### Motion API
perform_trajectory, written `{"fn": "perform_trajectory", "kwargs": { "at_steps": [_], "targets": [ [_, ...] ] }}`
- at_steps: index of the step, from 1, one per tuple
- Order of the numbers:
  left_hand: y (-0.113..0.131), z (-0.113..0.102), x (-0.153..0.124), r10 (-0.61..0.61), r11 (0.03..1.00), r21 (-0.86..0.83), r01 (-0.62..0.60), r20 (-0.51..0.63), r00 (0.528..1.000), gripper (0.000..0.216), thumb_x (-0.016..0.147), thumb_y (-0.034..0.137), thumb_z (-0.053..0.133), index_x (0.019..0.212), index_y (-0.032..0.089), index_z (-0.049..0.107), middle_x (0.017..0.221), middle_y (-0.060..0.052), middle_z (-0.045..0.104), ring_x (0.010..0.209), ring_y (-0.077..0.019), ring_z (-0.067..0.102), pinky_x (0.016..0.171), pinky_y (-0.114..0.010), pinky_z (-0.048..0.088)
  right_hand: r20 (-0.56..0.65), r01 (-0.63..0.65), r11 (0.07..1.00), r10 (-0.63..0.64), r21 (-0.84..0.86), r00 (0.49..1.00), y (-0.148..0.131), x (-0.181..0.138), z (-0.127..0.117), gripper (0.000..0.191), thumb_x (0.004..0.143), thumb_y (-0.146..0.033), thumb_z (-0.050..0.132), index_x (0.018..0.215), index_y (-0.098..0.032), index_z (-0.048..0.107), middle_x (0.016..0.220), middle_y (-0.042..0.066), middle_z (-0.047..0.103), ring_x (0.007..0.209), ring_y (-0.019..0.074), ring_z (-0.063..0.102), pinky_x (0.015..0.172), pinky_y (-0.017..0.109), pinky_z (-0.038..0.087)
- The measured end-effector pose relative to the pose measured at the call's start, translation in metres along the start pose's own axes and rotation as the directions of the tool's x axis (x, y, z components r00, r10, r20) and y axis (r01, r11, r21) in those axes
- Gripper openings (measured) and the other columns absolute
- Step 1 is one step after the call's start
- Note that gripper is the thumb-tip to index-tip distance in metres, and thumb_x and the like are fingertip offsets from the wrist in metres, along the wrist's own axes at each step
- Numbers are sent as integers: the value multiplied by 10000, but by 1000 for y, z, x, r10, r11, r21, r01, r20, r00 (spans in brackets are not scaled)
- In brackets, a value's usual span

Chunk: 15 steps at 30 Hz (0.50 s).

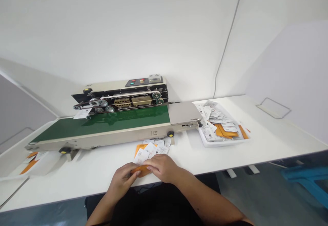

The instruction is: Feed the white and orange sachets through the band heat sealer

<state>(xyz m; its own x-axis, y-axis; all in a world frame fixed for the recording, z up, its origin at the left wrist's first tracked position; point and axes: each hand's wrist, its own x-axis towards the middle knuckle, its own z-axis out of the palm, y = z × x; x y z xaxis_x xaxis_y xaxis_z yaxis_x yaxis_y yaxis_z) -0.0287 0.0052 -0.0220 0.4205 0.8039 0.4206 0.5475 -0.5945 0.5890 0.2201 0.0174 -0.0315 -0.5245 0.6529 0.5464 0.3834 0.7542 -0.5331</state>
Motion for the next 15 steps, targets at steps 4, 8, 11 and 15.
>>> {"fn": "perform_trajectory", "kwargs": {
  "at_steps": [4, 8, 11, 15],
  "targets": [
    [8, -4, 3, 32, 999, -38, -31, 34, 999, 237, 1000, 316, 592, 856, 213, 751, 741, -35, 732, 667, -177, 693, 628, -254, 549, 74, -26, 999, 24, 34, 997, -4, 0, 0, 220, 984, -229, 524, 1105, -215, 706, 917, 40, 745, 840, 184, 672, 819, 303, 538],
    [12, -7, 4, 86, 990, -124, -73, 106, 991, 266, 1025, 317, 562, 882, 208, 759, 783, -62, 729, 729, -194, 690, 684, -281, 555, 120, 38, 997, -46, 68, 992, -8, 2, -2, 232, 1000, -302, 505, 1006, -228, 725, 895, 40, 735, 838, 187, 659, 836, 310, 534],
    [10, -7, 5, 84, 988, -141, -63, 151, 985, 243, 1025, 317, 574, 908, 210, 759, 795, -62, 723, 743, -193, 678, 697, -282, 548, 133, 39, 999, -44, 38, 990, -8, 2, -3, 293, 1024, -325, 469, 934, -226, 730, 820, 42, 716, 781, 187, 640, 787, 309, 532],
    [4, -4, 3, 75, 985, -165, -48, 159, 984, 201, 1000, 334, 627, 910, 207, 753, 818, -61, 720, 763, -192, 678, 714, -280, 547, 125, 30, 1000, -29, -2, 992, -4, 1, 0, 358, 1056, -334, 435, 898, -215, 733, 798, 51, 708, 764, 183, 639, 740, 294, 523]
  ]
}}
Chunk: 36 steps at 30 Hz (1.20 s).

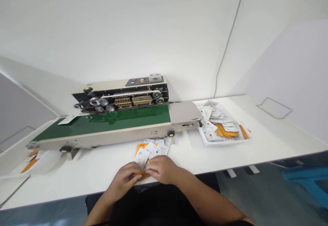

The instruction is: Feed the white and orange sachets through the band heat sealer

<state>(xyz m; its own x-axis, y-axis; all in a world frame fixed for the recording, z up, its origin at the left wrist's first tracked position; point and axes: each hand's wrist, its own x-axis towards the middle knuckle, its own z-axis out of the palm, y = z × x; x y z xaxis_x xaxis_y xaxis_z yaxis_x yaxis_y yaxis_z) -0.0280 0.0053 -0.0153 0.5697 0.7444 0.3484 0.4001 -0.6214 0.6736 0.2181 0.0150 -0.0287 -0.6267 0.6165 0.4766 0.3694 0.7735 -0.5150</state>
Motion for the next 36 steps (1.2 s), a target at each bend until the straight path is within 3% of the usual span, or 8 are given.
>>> {"fn": "perform_trajectory", "kwargs": {
  "at_steps": [5, 9, 11, 13, 17, 20, 30, 36],
  "targets": [
    [-1, 0, -3, -52, 999, -8, 51, -78, 996, 244, 1011, 323, 600, 862, 200, 750, 751, -38, 677, 705, -171, 651, 665, -258, 514, -33, -17, 999, 19, 43, 999, -2, 2, 1, 347, 1056, -358, 461, 930, -202, 744, 803, 52, 720, 750, 177, 650, 720, 283, 515],
    [-4, -1, -3, -162, 987, -50, 155, -183, 970, 328, 1005, 370, 596, 748, 186, 682, 727, -25, 636, 666, -158, 604, 636, -255, 485, -126, -203, 950, 237, 236, 963, -4, 1, 0, 228, 987, -342, 589, 877, -210, 739, 766, 29, 723, 690, 165, 650, 683, 279, 510],
    [-8, 0, -3, -191, 980, -95, 175, -199, 961, 315, 997, 406, 597, 793, 185, 688, 753, -30, 624, 700, -169, 600, 660, -269, 487, -174, -318, 854, 416, 412, 892, 0, -1, 0, 207, 955, -354, 635, 835, -209, 720, 717, 14, 705, 644, 159, 640, 635, 272, 504],
    [-12, 3, -3, -226, 965, -184, 188, -214, 950, 279, 989, 436, 599, 938, 181, 702, 787, -32, 613, 709, -172, 588, 656, -271, 486, -206, -379, 707, 592, 597, 779, 6, -3, -1, 231, 934, -405, 660, 822, -206, 697, 633, -6, 659, 565, 151, 605, 557, 263, 486],
    [-19, 9, -6, -300, 924, -310, 222, -231, 925, 324, 968, 457, 626, 1123, 180, 688, 806, -34, 610, 710, -177, 580, 655, -277, 489, -298, -265, 498, 784, 825, 545, 17, -3, -4, 287, 875, -483, 726, 848, -203, 667, 584, -28, 612, 508, 141, 564, 493, 258, 469],
    [-21, 10, -7, -295, 923, -319, 216, -225, 928, 309, 963, 447, 637, 1111, 182, 698, 821, -44, 630, 724, -184, 586, 671, -285, 495, -345, -174, 468, 813, 866, 470, 18, 0, -7, 283, 848, -465, 761, 838, -203, 655, 601, -28, 609, 526, 137, 564, 507, 260, 475],
    [-20, 10, -6, -297, 934, -263, 244, -189, 936, 302, 972, 421, 616, 1146, 183, 681, 875, -63, 665, 757, -191, 615, 685, -294, 512, -322, -215, 481, 798, 850, 509, 19, -2, -4, 298, 862, -486, 750, 869, -200, 665, 609, -19, 629, 520, 143, 574, 508, 274, 491],
    [-16, 11, -7, -268, 947, -226, 230, -151, 952, 480, 950, 381, 656, 1381, 199, 552, 1070, -101, 693, 744, -176, 620, 673, -298, 527, -252, -305, 508, 759, 806, 600, 20, -6, 2, 297, 886, -491, 723, 887, -198, 677, 604, -18, 636, 511, 144, 590, 498, 271, 506]
  ]
}}
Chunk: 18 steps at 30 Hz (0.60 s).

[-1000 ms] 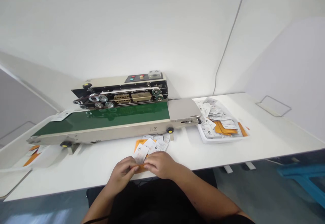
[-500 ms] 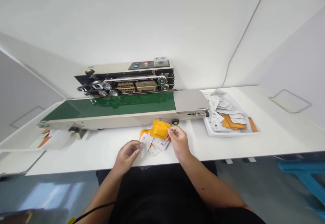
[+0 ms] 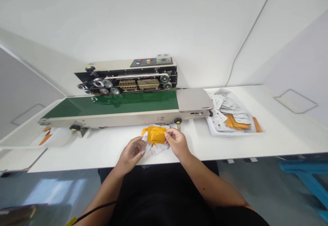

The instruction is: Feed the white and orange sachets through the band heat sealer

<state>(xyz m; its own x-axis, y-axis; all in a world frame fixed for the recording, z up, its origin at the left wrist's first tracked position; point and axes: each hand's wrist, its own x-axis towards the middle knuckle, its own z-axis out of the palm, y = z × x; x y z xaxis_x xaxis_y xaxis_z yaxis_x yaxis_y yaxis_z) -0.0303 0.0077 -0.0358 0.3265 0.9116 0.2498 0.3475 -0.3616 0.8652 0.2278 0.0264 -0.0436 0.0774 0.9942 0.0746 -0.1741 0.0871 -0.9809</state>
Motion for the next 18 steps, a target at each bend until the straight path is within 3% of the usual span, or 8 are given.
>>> {"fn": "perform_trajectory", "kwargs": {
  "at_steps": [5, 12, 15, 18],
  "targets": [
    [2, -3, -3, 91, 983, 153, -107, 106, 990, 572, 938, 321, 673, 1476, 216, 512, 989, -75, 690, 817, -205, 641, 755, -329, 555, 45, -24, 1000, 24, -5, 999, 3, -1, 1, 283, 898, -474, 715, 887, -194, 676, 604, -20, 645, 516, 139, 605, 511, 261, 514],
    [8, -6, -1, 110, 970, 199, -139, 152, 982, 539, 961, 313, 649, 1487, 262, 545, 1267, -118, 706, 938, -215, 702, 838, -343, 596, 144, -66, 998, 64, 7, 987, -2, -2, 2, 277, 882, -472, 729, 896, -201, 670, 654, -21, 651, 552, 145, 627, 540, 267, 533],
    [8, -5, -1, 122, 969, 195, -151, 151, 981, 486, 967, 322, 641, 1446, 260, 593, 1325, -122, 702, 975, -224, 721, 911, -385, 598, 188, -49, 999, 49, -5, 981, -5, -4, 3, 295, 882, -474, 723, 1008, -208, 700, 749, -5, 681, 603, 145, 633, 560, 263, 526],
    [7, -6, -1, 167, 960, 194, -201, 177, 970, 413, 976, 320, 640, 1384, 252, 645, 1315, -122, 720, 1091, -252, 714, 996, -423, 570, 268, -10, 994, 38, -106, 963, -7, -6, 5, 274, 899, -468, 704, 947, -199, 718, 773, 7, 687, 654, 145, 627, 600, 260, 508]
  ]
}}
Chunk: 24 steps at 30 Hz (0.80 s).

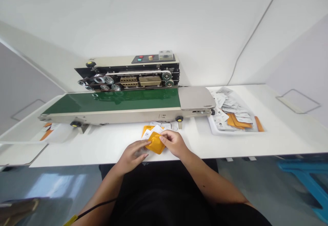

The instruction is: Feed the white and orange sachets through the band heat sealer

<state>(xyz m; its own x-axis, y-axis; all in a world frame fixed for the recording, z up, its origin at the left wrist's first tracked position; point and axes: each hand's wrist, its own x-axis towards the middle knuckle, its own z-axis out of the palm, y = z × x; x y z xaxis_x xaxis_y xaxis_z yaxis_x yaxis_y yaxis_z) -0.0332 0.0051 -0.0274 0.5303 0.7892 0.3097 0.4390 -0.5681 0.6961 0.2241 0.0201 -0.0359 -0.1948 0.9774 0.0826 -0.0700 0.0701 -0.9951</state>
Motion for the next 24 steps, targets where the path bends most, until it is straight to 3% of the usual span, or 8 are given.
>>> {"fn": "perform_trajectory", "kwargs": {
  "at_steps": [3, 5, 7, 9, 11, 13, 17, 24],
  "targets": [
    [0, 0, -1, 18, 1000, 16, -18, -9, 1000, 394, 974, 320, 652, 1363, 258, 652, 1314, -112, 723, 1201, -279, 676, 1045, -455, 542, 124, -10, 989, 29, -150, 992, -2, -1, 1, 287, 894, -456, 710, 798, -186, 696, 706, -3, 658, 627, 134, 590, 587, 248, 473],
    [1, -1, -1, 6, 1000, 4, -6, -33, 999, 457, 960, 315, 667, 1411, 263, 603, 1356, -116, 693, 1194, -284, 670, 992, -437, 566, 129, -27, 980, 53, -197, 990, -7, 0, -2, 306, 875, -466, 729, 762, -186, 680, 653, -15, 631, 586, 127, 565, 550, 238, 451],
    [2, -1, -1, -2, 1000, -27, 0, -67, 998, 526, 950, 308, 670, 1459, 262, 546, 1394, -132, 653, 1120, -274, 679, 874, -387, 593, 23, -51, 986, 56, -160, 998, -17, 4, -8, 333, 857, -505, 743, 773, -190, 672, 629, -21, 619, 539, 122, 551, 504, 231, 440],
    [2, -1, -1, 0, 998, -69, -7, -101, 995, 533, 955, 310, 653, 1469, 257, 523, 1415, -148, 619, 1031, -255, 677, 776, -350, 582, -173, -35, 998, 25, -56, 985, -34, 11, -18, 359, 847, -548, 749, 821, -199, 666, 627, -25, 621, 482, 111, 526, 443, 221, 414],
    [1, -1, -1, 10, 994, -105, -23, -119, 993, 510, 967, 317, 634, 1461, 252, 523, 1422, -160, 595, 989, -243, 662, 750, -343, 566, -349, 66, 996, -43, 54, 936, -56, 20, -30, 364, 850, -559, 750, 890, -210, 655, 616, -37, 617, 442, 99, 502, 408, 210, 390],
    [-1, -1, -1, 17, 992, -125, -32, -121, 993, 504, 972, 324, 634, 1458, 253, 522, 1428, -165, 576, 986, -240, 647, 748, -345, 556, -440, 192, 972, -115, 134, 891, -79, 28, -39, 348, 861, -530, 751, 968, -219, 640, 600, -48, 619, 440, 101, 519, 419, 207, 407],
    [-2, 0, -1, 29, 990, -136, -46, -125, 992, 485, 977, 322, 630, 1447, 263, 528, 1430, -159, 558, 964, -228, 635, 740, -346, 547, -474, 314, 933, -200, 174, 858, -108, 36, -47, 329, 833, -434, 782, 1019, -212, 625, 596, -45, 653, 460, 119, 583, 458, 224, 460],
    [2, -3, -3, 26, 994, -100, -38, -113, 993, 432, 974, 330, 630, 1396, 259, 577, 1430, -153, 576, 1030, -256, 645, 741, -345, 559, -471, 365, 930, -302, 46, 829, -114, 31, -44, 259, 854, -336, 723, 1056, -206, 625, 627, -35, 686, 479, 129, 617, 461, 231, 475]
  ]
}}
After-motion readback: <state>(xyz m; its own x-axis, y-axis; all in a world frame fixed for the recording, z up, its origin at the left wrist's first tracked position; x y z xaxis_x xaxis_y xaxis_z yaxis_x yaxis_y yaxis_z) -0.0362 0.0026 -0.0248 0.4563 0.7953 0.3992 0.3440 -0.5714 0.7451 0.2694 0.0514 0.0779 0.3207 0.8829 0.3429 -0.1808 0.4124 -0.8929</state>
